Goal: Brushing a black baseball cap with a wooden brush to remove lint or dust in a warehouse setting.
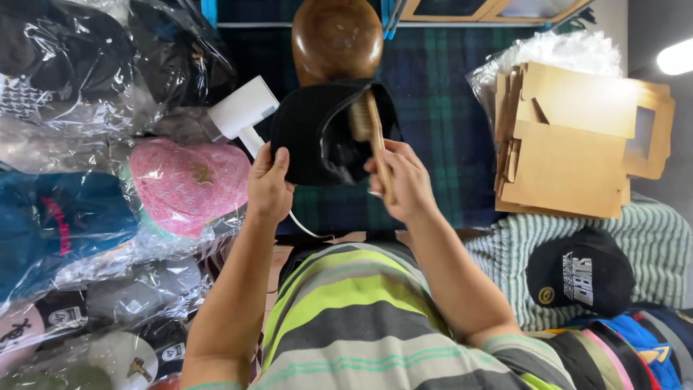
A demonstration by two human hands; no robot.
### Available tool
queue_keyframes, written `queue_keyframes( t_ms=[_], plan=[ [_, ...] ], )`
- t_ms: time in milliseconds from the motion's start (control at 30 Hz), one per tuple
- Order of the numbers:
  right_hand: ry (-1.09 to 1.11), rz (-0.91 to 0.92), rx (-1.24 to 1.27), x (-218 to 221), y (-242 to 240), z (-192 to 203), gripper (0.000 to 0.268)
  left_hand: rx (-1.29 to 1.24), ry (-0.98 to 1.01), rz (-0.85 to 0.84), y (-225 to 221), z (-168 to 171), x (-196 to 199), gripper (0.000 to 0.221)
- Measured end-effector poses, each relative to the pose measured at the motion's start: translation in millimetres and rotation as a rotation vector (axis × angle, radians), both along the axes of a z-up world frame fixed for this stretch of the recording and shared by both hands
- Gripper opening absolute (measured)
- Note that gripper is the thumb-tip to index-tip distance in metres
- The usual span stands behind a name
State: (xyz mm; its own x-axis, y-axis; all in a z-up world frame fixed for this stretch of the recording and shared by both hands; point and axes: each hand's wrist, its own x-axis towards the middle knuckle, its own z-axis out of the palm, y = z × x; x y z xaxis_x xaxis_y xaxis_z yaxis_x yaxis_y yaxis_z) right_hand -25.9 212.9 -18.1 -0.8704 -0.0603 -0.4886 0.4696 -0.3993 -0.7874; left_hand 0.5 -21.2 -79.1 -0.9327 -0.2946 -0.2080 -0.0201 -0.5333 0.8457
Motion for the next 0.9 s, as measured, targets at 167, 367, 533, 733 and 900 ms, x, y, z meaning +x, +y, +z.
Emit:
queue_keyframes(
  t_ms=[167, 367, 533, 733, 900],
  plan=[
    [0.182, 0.297, 0.485, 5.9, -21.1, -83.8, 0.03, -0.232, 0.078, 0.028, 9.0, 5.5, -10.2, 0.014],
    [0.465, 0.334, 1.1, -3.6, 17.4, -52.3, 0.025, -0.599, 0.08, 0.067, -14.8, 26.9, -22.7, 0.011],
    [0.314, 0.4, 0.627, 30.3, 5.5, -57.5, 0.026, -0.633, 0.061, 0.104, -0.9, 64.1, -23.0, 0.009],
    [0.761, 0.325, 1.504, 18.8, 55.3, -7.2, 0.029, -0.919, -0.034, 0.061, -14.6, 90.4, -52.7, 0.021],
    [1.367, 0.762, 1.477, -3.5, 29.7, 16.5, 0.043, -1.185, -0.085, -0.436, -2.6, 131.8, -103.2, 0.036]
  ],
)
